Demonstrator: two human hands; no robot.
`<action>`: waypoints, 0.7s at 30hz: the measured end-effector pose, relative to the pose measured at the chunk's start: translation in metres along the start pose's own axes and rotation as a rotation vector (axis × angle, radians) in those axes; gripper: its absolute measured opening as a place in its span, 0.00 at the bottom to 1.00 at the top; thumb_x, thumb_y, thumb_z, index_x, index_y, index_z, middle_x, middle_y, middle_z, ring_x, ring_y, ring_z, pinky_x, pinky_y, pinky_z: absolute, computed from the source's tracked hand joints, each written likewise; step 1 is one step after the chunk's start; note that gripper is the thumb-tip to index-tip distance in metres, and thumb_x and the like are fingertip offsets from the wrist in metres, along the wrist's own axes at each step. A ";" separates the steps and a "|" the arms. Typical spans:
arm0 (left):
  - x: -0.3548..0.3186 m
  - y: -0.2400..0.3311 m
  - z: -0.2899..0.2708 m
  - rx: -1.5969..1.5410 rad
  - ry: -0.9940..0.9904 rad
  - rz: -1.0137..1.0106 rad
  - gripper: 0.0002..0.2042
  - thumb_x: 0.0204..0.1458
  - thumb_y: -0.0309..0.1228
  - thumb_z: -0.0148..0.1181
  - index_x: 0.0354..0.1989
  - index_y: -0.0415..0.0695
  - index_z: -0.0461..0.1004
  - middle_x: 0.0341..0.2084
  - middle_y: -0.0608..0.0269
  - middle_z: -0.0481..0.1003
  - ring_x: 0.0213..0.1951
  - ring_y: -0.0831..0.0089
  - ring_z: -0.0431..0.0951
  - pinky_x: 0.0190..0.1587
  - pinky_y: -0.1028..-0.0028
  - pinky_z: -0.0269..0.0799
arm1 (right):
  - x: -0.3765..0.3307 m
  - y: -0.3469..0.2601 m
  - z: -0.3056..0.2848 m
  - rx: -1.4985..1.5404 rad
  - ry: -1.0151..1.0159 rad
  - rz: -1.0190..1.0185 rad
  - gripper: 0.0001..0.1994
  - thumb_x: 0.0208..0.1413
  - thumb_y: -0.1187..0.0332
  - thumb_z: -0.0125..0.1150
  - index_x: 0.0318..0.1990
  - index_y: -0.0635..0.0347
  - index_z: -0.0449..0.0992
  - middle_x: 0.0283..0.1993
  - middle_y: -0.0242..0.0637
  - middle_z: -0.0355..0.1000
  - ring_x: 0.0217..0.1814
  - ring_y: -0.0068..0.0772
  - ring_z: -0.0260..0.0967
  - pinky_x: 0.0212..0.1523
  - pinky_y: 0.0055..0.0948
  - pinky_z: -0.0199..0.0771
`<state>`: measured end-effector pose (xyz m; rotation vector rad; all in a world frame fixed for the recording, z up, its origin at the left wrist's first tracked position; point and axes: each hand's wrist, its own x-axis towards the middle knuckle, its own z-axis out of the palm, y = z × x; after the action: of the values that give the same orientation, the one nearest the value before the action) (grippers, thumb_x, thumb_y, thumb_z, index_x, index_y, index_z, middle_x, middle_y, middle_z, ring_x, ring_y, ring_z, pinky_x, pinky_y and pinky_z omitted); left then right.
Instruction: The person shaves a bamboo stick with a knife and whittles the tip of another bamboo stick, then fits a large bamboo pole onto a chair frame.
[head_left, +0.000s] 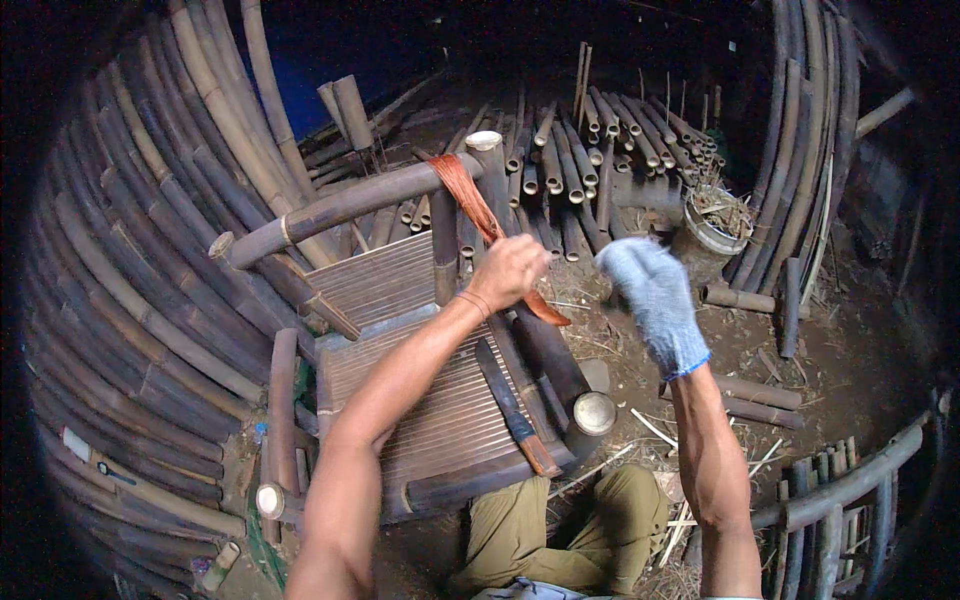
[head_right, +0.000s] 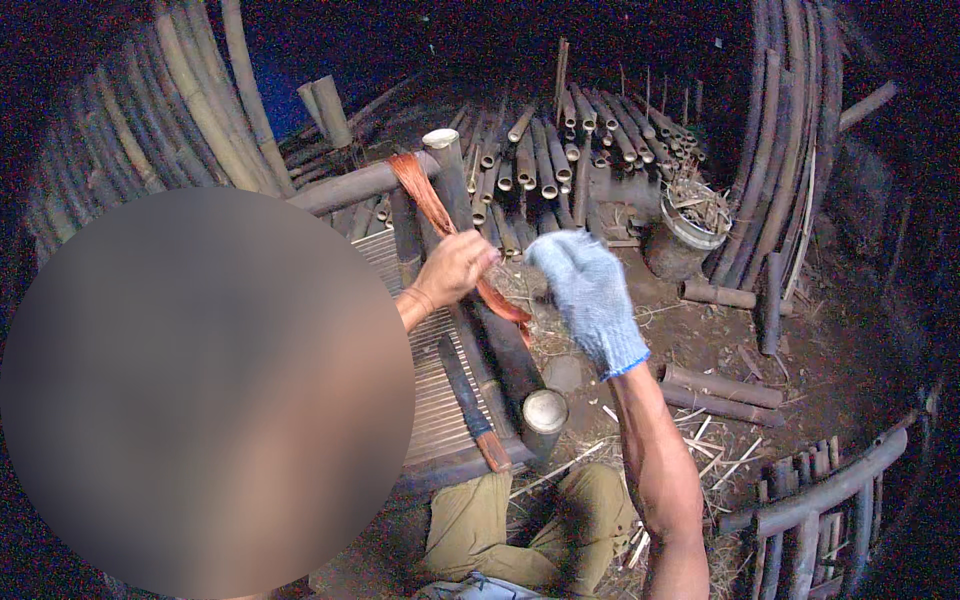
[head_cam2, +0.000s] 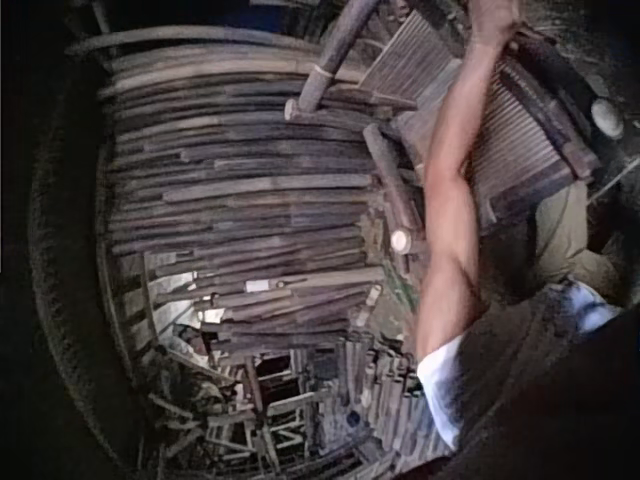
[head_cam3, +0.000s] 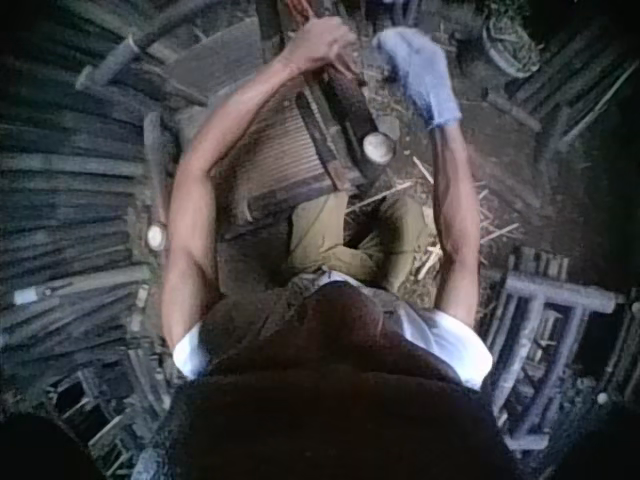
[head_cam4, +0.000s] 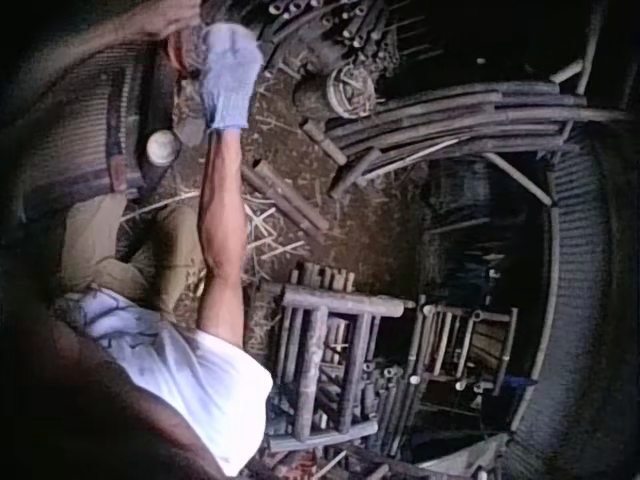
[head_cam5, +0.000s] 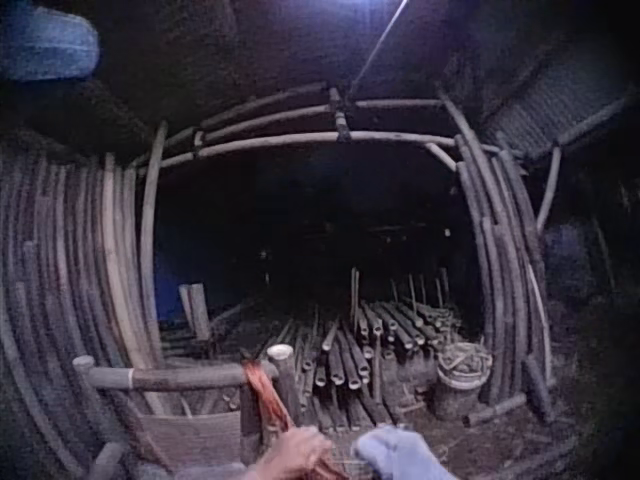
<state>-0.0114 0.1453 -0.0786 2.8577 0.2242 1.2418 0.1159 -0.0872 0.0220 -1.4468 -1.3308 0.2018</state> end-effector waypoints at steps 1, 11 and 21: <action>-0.002 -0.011 0.007 0.006 0.049 -0.033 0.09 0.60 0.35 0.55 0.30 0.44 0.74 0.27 0.57 0.70 0.36 0.57 0.73 0.41 0.61 0.67 | 0.001 -0.007 -0.009 -0.143 0.068 -0.152 0.11 0.62 0.66 0.53 0.37 0.63 0.79 0.35 0.36 0.73 0.36 0.25 0.69 0.39 0.27 0.70; -0.048 -0.109 0.027 0.492 -0.071 -0.090 0.12 0.60 0.39 0.52 0.31 0.46 0.77 0.30 0.64 0.73 0.39 0.61 0.74 0.49 0.62 0.66 | -0.106 -0.016 -0.178 1.120 -0.112 -0.400 0.13 0.66 0.68 0.44 0.51 0.64 0.70 0.46 0.38 0.69 0.46 0.33 0.66 0.55 0.38 0.62; -0.043 -0.073 -0.011 0.435 0.059 -0.061 0.12 0.60 0.37 0.51 0.36 0.45 0.79 0.36 0.57 0.77 0.46 0.60 0.75 0.55 0.61 0.65 | -0.200 0.099 -0.347 -0.794 0.780 0.293 0.15 0.64 0.66 0.56 0.54 0.64 0.76 0.54 0.42 0.72 0.56 0.36 0.69 0.59 0.31 0.68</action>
<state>-0.0578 0.2111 -0.1079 3.1334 0.6535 1.4185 0.3550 -0.4204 -0.0248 -2.0707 -0.5396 -0.7211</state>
